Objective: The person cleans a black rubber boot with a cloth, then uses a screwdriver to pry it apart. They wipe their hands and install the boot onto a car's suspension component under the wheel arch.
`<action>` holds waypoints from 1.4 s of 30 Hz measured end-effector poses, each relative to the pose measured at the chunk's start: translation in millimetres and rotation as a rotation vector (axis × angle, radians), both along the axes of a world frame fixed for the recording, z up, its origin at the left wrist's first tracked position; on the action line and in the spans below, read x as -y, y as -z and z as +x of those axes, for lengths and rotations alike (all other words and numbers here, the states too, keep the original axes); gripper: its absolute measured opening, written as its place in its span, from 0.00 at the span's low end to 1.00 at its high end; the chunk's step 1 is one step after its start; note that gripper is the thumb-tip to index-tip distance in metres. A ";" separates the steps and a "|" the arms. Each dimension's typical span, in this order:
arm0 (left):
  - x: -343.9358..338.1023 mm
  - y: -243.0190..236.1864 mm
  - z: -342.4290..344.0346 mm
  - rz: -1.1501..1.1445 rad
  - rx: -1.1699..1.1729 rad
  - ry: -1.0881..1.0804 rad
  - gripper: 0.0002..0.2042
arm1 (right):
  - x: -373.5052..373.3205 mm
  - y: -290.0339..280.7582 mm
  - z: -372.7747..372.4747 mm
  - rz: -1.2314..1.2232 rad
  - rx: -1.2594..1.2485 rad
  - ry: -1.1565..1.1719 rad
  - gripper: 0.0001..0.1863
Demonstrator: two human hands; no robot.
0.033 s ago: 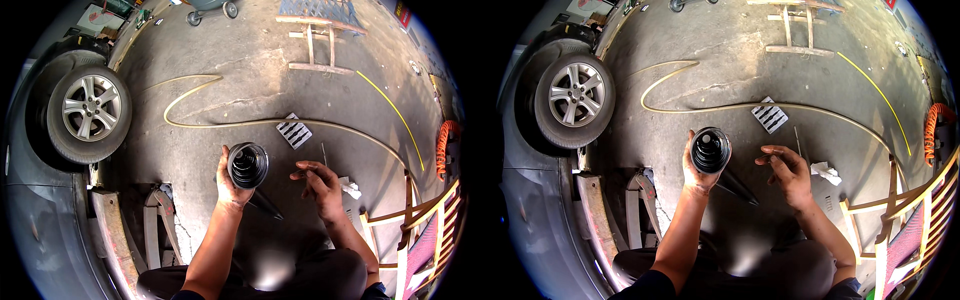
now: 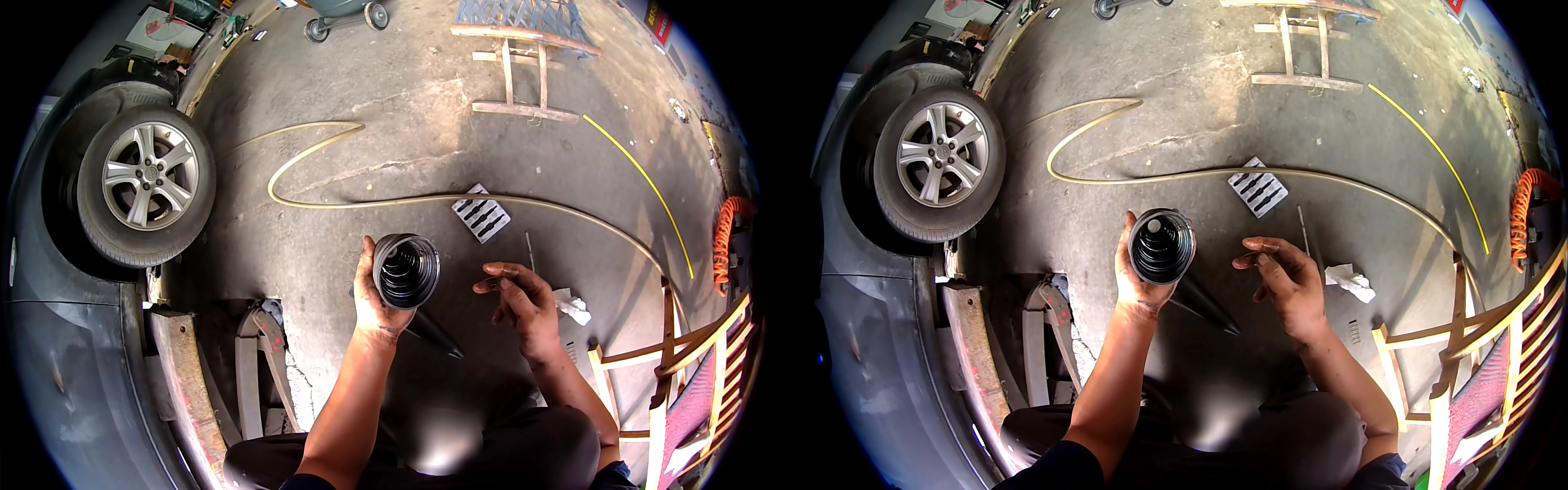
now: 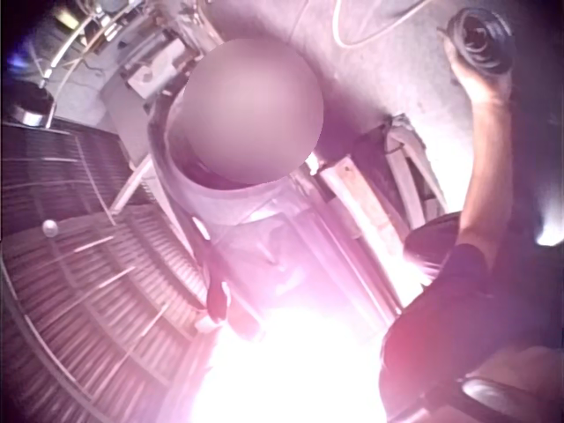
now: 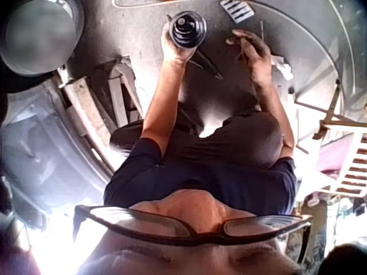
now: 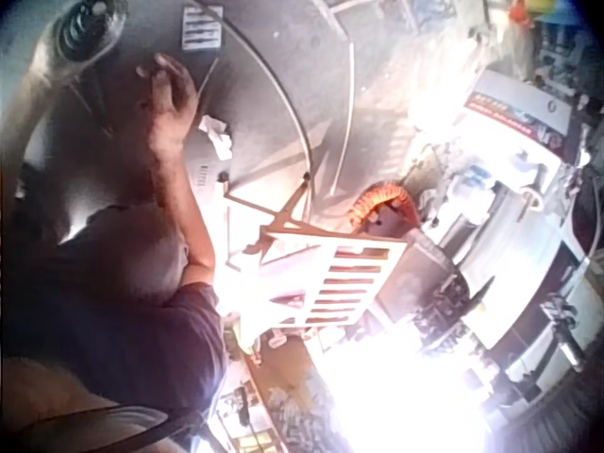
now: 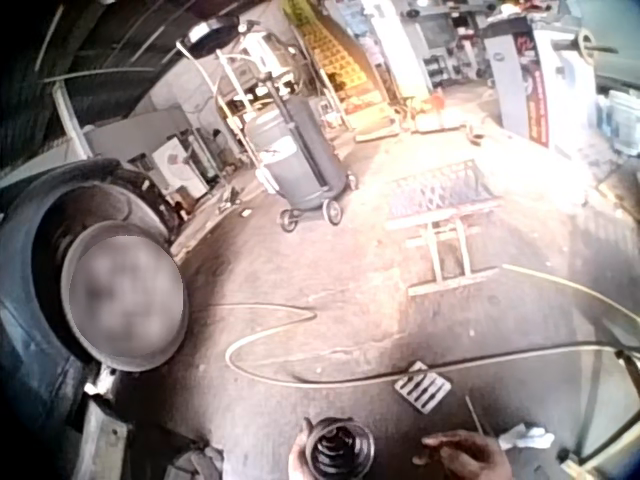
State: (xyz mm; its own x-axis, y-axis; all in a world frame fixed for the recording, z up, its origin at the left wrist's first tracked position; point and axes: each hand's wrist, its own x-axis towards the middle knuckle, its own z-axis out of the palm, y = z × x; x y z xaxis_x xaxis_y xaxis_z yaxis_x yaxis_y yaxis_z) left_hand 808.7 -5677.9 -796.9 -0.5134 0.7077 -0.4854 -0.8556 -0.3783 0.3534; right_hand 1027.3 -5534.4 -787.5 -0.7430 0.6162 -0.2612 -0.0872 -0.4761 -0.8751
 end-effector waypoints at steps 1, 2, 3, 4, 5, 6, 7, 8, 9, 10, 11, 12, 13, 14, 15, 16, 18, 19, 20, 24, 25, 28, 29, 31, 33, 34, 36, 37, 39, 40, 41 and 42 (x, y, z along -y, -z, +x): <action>-0.5 -0.5 -0.8 0.009 -0.008 0.011 0.26 | 0.0 -0.7 0.2 0.005 -0.004 0.000 0.18; -0.9 -1.2 -1.2 0.008 0.009 0.001 0.26 | 0.0 -1.7 0.3 0.011 -0.007 0.000 0.18; -1.5 -2.0 -1.5 0.007 0.025 -0.008 0.26 | 0.2 -3.5 0.1 0.014 -0.010 0.008 0.18; -6.6 -2.8 2.1 0.010 0.053 -0.013 0.26 | -1.4 -5.5 2.9 0.023 -0.001 0.021 0.18; -10.5 -4.8 4.7 0.002 0.048 -0.028 0.25 | -3.3 -8.0 5.7 0.033 0.008 0.036 0.19; -12.9 -8.0 5.6 -0.007 0.044 -0.042 0.25 | -5.9 -12.1 6.8 0.053 0.006 0.067 0.19; -14.6 -11.4 10.3 -0.011 0.050 -0.061 0.24 | -9.8 -17.3 10.4 0.078 0.012 0.092 0.19; -12.9 -13.2 11.7 -0.025 0.037 -0.050 0.24 | -14.1 -20.4 16.4 0.104 0.022 0.113 0.20; -12.2 -10.5 8.6 -0.047 0.060 -0.006 0.22 | -21.2 -21.9 25.7 0.132 0.020 0.182 0.19; -8.1 -10.8 6.4 -0.073 -0.022 0.023 0.21 | -27.4 -22.7 33.4 0.160 0.005 0.247 0.19; -7.1 -8.5 8.0 -0.099 -0.104 0.053 0.20 | -33.5 -22.3 40.9 0.188 -0.009 0.312 0.18; -8.7 -4.1 12.7 -0.181 -0.097 0.030 0.15 | -39.2 -16.5 50.2 0.238 0.019 0.396 0.18; -4.3 1.6 13.8 -0.187 -0.099 0.012 0.14 | -45.2 -12.5 57.3 0.280 0.042 0.471 0.19; -0.8 10.4 10.8 -0.194 -0.103 0.000 0.12 | -51.6 -4.3 66.0 0.305 0.097 0.518 0.18; 4.1 19.0 8.4 -0.201 -0.109 -0.014 0.11 | -56.8 8.0 74.6 0.330 0.151 0.563 0.18; -3.4 21.2 9.4 -0.360 -0.163 -0.007 0.10 | -61.8 20.8 85.2 0.333 0.223 0.585 0.19; -3.3 30.6 3.2 -0.403 -0.137 0.025 0.15 | -66.9 54.0 105.9 0.313 0.354 0.591 0.23; 0.2 40.0 0.1 -0.425 -0.126 0.038 0.17 | -66.9 72.8 116.4 0.338 0.386 0.513 0.25; 34.7 68.7 -19.5 -0.160 -0.045 0.162 0.20 | -63.5 87.8 121.9 0.361 0.393 0.409 0.28; -19.0 57.3 1.3 -0.550 -0.185 0.121 0.29 | -45.5 104.7 127.6 0.668 0.539 0.008 0.51; -16.1 70.1 -4.2 -0.663 -0.213 0.147 0.36 | -40.6 106.7 121.8 0.784 0.508 -0.081 0.53; -65.3 59.6 5.1 -0.822 -0.299 0.255 0.42 | -38.8 105.4 104.8 0.898 0.622 -0.176 0.61; -62.2 73.9 3.8 -0.796 -0.368 0.252 0.43 | -36.1 106.4 97.0 0.942 0.604 -0.205 0.62; -56.2 115.1 -5.4 -0.741 -0.502 0.262 0.43 | -32.8 115.5 81.7 0.974 0.487 -0.169 0.57; -67.5 125.9 -7.0 -0.824 -0.553 0.423 0.43 | -32.0 123.3 75.2 0.997 0.454 -0.133 0.52; -71.6 133.5 -8.0 -0.864 -0.605 0.469 0.43 | -30.9 129.9 73.9 0.987 0.441 -0.126 0.50; -73.4 145.9 -8.7 -0.966 -0.674 0.572 0.42 | -28.8 140.2 71.6 0.968 0.413 -0.114 0.46; -75.4 149.6 -7.5 -0.969 -0.681 0.569 0.42 | -28.1 140.4 70.9 0.943 0.397 -0.093 0.45; -77.7 154.8 -5.6 -0.977 -0.695 0.558 0.42 | -25.3 139.0 68.6 0.892 0.360 -0.056 0.43; -81.0 154.2 -4.8 -1.020 -0.725 0.547 0.40 | -23.3 143.1 70.5 0.868 0.365 -0.035 0.42; -84.3 152.8 -5.6 -1.064 -0.755 0.534 0.39 | -20.3 150.1 71.7 0.844 0.367 -0.015 0.41; -83.4 150.0 -5.0 -1.110 -0.785 0.518 0.37 | -17.0 154.8 72.7 0.820 0.367 0.002 0.39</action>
State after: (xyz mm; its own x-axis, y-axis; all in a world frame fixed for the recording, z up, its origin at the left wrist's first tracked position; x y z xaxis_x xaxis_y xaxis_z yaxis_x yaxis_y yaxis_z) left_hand 803.7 -5594.4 -946.9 -0.7079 0.3471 -0.6151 -0.2610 0.6807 0.6845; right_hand 1100.0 -5517.4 -942.3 -0.6978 0.7151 0.0407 0.2650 0.3105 -0.9129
